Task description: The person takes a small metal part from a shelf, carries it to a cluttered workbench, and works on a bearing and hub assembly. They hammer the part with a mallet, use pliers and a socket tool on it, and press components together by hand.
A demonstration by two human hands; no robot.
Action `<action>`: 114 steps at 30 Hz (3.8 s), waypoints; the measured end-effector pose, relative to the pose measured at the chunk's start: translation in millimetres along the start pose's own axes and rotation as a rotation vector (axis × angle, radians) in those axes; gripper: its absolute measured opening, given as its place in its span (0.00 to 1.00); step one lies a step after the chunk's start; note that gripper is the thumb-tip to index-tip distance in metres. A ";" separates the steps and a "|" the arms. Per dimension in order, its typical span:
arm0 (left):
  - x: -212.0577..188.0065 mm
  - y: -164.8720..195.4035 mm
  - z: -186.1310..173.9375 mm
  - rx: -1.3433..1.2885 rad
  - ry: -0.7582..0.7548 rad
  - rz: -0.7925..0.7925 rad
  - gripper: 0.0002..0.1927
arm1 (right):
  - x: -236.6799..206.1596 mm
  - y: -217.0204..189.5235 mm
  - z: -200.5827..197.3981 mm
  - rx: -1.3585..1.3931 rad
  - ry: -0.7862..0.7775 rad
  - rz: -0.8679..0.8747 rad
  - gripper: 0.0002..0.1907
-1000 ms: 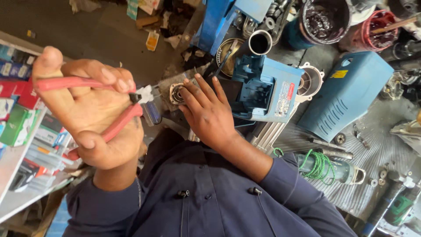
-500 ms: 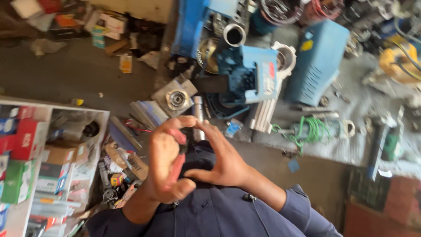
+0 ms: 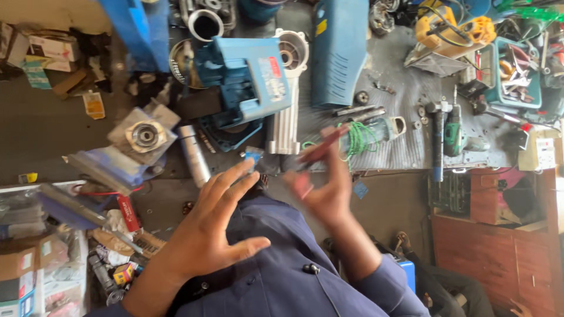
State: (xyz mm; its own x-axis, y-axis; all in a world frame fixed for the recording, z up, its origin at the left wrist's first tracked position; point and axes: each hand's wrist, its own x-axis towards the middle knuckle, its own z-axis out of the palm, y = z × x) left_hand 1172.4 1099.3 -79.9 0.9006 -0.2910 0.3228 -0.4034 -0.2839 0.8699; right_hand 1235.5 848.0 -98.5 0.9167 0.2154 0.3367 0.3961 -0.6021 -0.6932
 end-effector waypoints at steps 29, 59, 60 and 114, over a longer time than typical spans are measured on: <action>60.3 26.3 149.0 0.223 0.360 -0.464 0.13 | 180.6 247.6 -81.9 -0.649 -0.371 0.136 0.25; -46.2 -20.3 -75.8 0.470 0.504 -0.594 0.14 | 75.5 -61.3 157.0 0.379 -0.427 -0.254 0.37; -40.5 -22.4 -83.7 0.577 0.488 -0.488 0.10 | 81.9 -62.9 167.3 0.390 -0.421 -0.285 0.38; 53.9 -49.4 -122.6 0.975 -0.193 -0.758 0.07 | 122.8 -28.4 209.5 0.356 -0.565 -0.334 0.32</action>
State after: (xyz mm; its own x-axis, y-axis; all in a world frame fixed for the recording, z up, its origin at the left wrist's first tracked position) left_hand 1260.6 1209.7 -59.8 0.9533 0.1359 -0.2697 0.1805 -0.9724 0.1478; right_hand 1348.0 1052.6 -170.9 0.5944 0.7633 0.2531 0.5632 -0.1705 -0.8085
